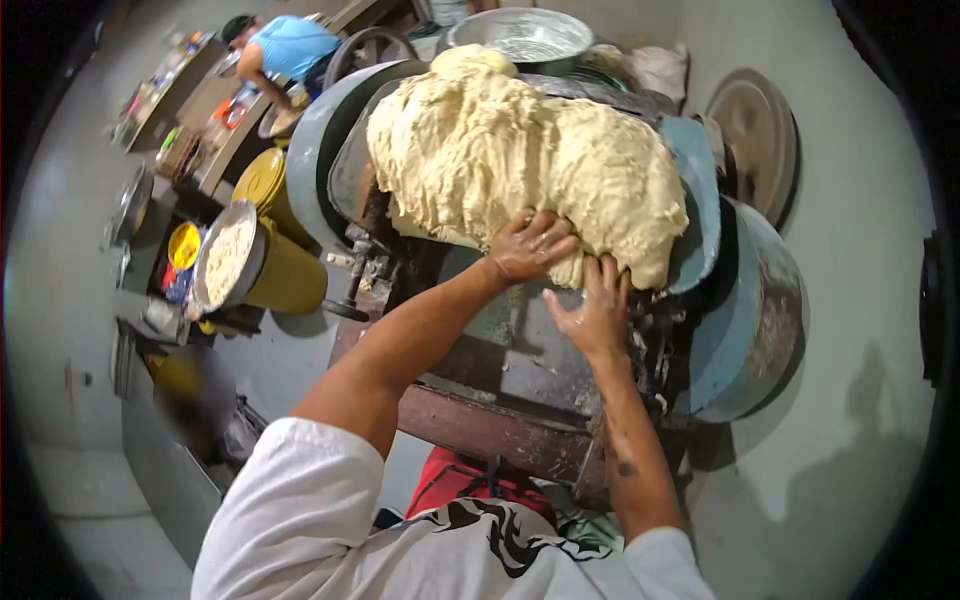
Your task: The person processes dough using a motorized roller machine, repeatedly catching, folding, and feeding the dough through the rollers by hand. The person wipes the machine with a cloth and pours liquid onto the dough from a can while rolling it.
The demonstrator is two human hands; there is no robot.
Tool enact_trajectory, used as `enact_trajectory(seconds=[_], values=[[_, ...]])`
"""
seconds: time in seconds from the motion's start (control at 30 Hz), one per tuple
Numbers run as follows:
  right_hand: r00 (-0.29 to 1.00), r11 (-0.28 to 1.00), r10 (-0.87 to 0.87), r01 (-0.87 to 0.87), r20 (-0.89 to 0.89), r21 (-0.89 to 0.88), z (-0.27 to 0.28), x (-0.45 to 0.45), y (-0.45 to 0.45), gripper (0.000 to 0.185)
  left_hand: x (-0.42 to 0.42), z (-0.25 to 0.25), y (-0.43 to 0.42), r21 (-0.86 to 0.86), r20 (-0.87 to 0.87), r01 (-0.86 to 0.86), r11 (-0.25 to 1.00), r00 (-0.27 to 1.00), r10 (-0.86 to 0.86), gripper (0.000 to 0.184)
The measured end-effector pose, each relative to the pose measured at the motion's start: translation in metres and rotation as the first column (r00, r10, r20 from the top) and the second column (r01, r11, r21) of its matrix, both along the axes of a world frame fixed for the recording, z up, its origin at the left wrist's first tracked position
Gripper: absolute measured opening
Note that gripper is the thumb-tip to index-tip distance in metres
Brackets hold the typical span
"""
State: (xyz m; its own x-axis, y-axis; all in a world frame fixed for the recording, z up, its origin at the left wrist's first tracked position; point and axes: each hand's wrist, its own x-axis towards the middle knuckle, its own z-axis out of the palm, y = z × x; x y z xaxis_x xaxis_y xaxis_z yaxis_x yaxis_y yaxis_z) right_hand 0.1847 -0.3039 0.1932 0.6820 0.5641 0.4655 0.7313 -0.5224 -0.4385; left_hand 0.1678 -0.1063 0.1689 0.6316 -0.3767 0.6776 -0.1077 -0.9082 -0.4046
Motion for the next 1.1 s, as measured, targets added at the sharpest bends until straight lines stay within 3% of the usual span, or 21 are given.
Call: enact_trajectory(seconds=[0.07,0.17,0.23,0.33,0.4,0.47,0.5,0.6,0.63,0.67,0.73,0.8,0.83,0.87,0.9,0.93,0.97,1.0,1.07,1.1], values=[[0.990,0.996,0.041,-0.050,-0.135,-0.067,0.011,0.016,0.000,0.034,0.001,-0.003,0.003,-0.001,-0.074,-0.008,1.000,0.997,0.008,0.024],[0.985,0.976,-0.024,-0.015,-0.173,-0.219,0.019,0.033,0.018,0.022,0.011,-0.005,0.011,0.027,-0.092,0.014,1.000,0.996,-0.012,0.028],[0.993,0.969,-0.031,0.004,-0.109,-0.245,0.007,0.040,0.024,0.019,0.011,-0.009,0.012,0.038,-0.125,0.017,0.999,0.992,-0.012,0.033],[0.999,0.968,-0.042,0.035,-0.024,-0.249,-0.003,0.042,0.032,0.015,0.006,-0.005,0.012,0.012,-0.310,0.034,0.999,0.950,-0.028,0.044],[0.999,0.947,-0.046,0.042,-0.004,-0.317,-0.016,0.050,0.031,0.018,0.004,-0.025,0.013,0.015,-0.533,-0.074,0.997,0.843,0.071,0.063],[0.955,0.861,-0.190,0.050,-0.228,-0.506,0.028,0.033,0.033,0.021,-0.017,0.042,-0.022,0.128,-0.750,-0.184,0.975,0.626,0.217,0.069],[0.968,0.860,-0.161,0.042,-0.192,-0.508,0.028,0.026,0.023,0.026,-0.014,0.010,-0.024,0.109,-0.616,-0.213,0.971,0.752,0.234,0.072],[0.999,0.868,-0.035,0.014,-0.033,-0.497,-0.005,0.024,0.015,0.045,-0.049,0.019,-0.050,0.116,-0.560,-0.292,0.949,0.770,0.305,0.071],[0.998,0.876,0.018,0.013,0.060,-0.483,-0.023,0.010,-0.001,0.054,-0.065,0.023,-0.051,-0.048,-0.627,-0.260,0.965,0.759,0.173,0.070],[0.987,0.881,0.073,0.004,0.145,-0.474,-0.033,-0.008,-0.014,0.062,-0.084,0.044,-0.052,-0.041,-0.618,-0.281,0.959,0.761,0.197,0.071],[0.996,0.774,0.007,-0.058,-0.083,-0.631,-0.020,-0.032,-0.022,0.081,-0.116,0.054,-0.029,-0.463,-0.607,-0.157,0.873,0.773,-0.183,0.074],[0.834,0.895,-0.039,-0.215,-0.551,-0.390,0.023,-0.076,-0.020,0.083,-0.144,0.071,0.025,-0.593,-0.576,-0.268,0.760,0.800,-0.167,0.082],[0.846,0.906,0.017,-0.239,-0.534,-0.351,0.050,-0.079,-0.005,0.088,-0.156,0.082,0.053,-0.648,-0.566,-0.310,0.696,0.808,-0.168,0.086],[0.854,0.913,0.067,-0.261,-0.516,-0.314,0.080,-0.083,0.009,0.092,-0.162,0.122,0.089,-0.562,-0.697,-0.474,0.678,0.713,-0.079,0.087],[0.857,0.918,0.110,-0.283,-0.504,-0.279,0.107,-0.092,0.021,0.096,-0.155,0.098,0.139,-0.579,-0.464,-0.371,0.726,0.882,0.081,0.093],[0.929,0.874,0.106,-0.258,-0.355,-0.413,0.141,-0.090,0.053,0.106,-0.153,0.118,0.177,-0.399,-0.548,-0.538,0.743,0.789,0.277,0.106],[0.985,0.807,0.150,-0.173,-0.088,-0.564,0.160,-0.080,0.081,0.117,-0.135,0.112,0.225,-0.465,-0.510,-0.475,0.747,0.834,0.212,0.117],[0.973,0.759,0.232,-0.177,0.006,-0.627,0.185,-0.069,0.118,0.120,-0.127,0.129,0.253,-0.325,-0.577,-0.524,0.787,0.770,0.274,0.127],[0.937,0.608,0.344,-0.168,0.066,-0.776,0.215,-0.030,0.205,0.134,-0.090,0.146,0.301,-0.207,-0.742,-0.515,0.832,0.637,0.210,0.139],[0.937,0.491,0.346,-0.137,0.049,-0.861,0.229,-0.008,0.254,0.140,-0.076,0.143,0.314,-0.230,-0.791,-0.501,0.834,0.596,0.139,0.143]])
